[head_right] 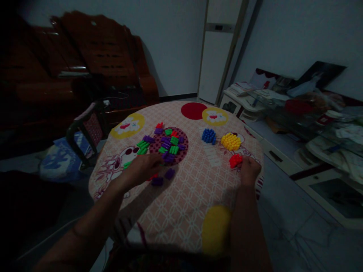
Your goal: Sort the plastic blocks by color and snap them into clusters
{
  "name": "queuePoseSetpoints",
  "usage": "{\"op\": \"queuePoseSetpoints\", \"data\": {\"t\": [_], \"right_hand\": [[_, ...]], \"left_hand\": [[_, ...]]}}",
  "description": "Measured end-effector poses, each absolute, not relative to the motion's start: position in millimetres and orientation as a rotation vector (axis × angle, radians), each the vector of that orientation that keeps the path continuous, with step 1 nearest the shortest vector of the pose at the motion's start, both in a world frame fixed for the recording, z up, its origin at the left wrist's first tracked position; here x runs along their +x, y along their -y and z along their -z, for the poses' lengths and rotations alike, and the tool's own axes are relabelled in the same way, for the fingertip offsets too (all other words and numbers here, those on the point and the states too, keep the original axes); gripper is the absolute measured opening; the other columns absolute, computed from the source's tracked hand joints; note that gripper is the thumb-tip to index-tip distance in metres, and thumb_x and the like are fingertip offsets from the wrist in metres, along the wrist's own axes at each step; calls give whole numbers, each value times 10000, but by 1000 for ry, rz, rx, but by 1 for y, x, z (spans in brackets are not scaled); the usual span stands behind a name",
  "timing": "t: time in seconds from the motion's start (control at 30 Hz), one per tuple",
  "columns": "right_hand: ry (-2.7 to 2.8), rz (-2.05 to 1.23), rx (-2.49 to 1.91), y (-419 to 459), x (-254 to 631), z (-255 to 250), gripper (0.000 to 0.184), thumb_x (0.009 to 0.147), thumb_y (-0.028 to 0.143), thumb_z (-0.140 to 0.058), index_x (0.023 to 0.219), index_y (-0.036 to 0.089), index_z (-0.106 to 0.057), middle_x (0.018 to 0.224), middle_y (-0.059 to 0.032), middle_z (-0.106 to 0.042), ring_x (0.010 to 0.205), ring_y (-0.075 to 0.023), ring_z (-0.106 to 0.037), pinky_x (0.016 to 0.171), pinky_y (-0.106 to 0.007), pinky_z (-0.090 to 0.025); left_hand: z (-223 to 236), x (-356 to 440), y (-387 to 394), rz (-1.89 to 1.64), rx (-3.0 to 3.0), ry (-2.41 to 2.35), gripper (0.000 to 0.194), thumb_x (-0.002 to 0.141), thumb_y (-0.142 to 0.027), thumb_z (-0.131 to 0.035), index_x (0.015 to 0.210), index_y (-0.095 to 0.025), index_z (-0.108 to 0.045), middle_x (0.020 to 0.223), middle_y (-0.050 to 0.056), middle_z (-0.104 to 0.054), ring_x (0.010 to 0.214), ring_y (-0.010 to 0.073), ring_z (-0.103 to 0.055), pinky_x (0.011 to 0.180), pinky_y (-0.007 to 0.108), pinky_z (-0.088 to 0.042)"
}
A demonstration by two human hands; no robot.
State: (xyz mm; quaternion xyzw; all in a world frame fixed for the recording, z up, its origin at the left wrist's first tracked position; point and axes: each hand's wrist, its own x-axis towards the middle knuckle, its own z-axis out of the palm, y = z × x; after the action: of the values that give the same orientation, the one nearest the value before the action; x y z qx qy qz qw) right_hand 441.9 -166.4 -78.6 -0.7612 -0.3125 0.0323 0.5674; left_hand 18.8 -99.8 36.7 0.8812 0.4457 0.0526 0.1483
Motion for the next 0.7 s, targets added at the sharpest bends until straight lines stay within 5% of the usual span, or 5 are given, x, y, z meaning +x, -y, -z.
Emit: {"op": "queuePoseSetpoints", "data": {"t": [0.1,0.33,0.7], "right_hand": [[692,-125,-1767,167,433,70,288,795,402,-569,616,189,-640,454,13,-569,461,-160,-520,524,-277,-408],[683,-140,-1768,167,428,67,294,812,408,-557,616,201,-627,459,29,-564,473,-155,-525,522,-265,-398],[720,-96,-1798,168,428,66,316,832,411,-543,613,202,-636,462,27,-574,484,-155,-531,545,-267,-402]], "left_hand": [[-21,-12,109,53,2522,-1430,162,832,-171,-576,946,-216,-683,953,69,-726,835,238,-683,688,288,-437],[17,-15,114,-134,2570,-1550,210,898,-313,-512,1019,-244,-668,1093,82,-707,925,257,-681,658,293,-445],[-25,16,105,-784,2267,-1557,350,877,-490,-545,1012,-219,-721,817,35,-734,716,206,-674,669,271,-471]]}}
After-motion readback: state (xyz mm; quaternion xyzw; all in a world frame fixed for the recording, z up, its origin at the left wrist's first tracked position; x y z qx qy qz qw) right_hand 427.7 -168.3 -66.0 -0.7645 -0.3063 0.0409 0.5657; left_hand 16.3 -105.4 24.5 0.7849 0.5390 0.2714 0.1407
